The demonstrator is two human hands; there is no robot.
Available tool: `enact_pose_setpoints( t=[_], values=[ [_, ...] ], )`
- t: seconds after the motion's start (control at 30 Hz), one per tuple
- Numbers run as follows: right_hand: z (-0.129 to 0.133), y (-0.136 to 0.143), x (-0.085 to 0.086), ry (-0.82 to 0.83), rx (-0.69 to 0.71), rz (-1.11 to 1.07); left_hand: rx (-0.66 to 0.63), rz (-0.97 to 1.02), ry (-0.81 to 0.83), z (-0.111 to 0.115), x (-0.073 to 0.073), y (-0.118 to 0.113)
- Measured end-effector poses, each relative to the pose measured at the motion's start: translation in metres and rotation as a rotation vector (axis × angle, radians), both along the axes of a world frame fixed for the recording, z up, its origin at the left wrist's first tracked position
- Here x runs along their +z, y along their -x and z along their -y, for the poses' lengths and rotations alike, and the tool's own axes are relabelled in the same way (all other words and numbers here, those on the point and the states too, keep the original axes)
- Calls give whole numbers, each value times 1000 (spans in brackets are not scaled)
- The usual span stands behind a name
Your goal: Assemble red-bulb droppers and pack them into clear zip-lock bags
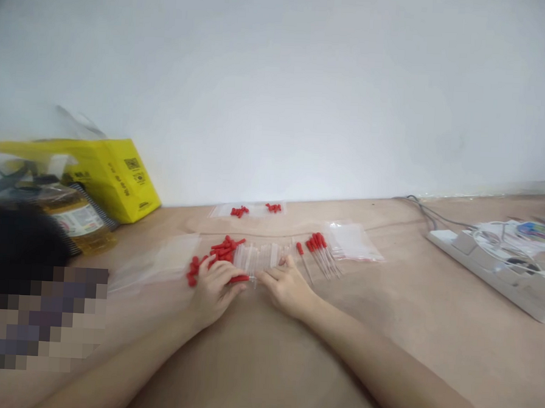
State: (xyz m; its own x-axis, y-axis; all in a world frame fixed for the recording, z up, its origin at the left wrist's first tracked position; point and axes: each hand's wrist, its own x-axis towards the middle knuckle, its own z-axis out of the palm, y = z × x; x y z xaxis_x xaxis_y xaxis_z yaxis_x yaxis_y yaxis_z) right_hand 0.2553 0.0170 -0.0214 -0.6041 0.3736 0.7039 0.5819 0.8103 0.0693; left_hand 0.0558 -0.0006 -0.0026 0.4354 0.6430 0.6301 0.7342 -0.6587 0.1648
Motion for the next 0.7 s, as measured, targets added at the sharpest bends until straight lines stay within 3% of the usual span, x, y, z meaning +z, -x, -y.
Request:
enact_pose_setpoints(
  t=[0.43, 0.7],
  values=[
    [3, 3, 0, -35, 56, -13, -39, 88, 71, 5, 0, -10],
    [7, 7, 11, 51, -2, 35, 26, 127, 100, 5, 2, -9]
  ],
)
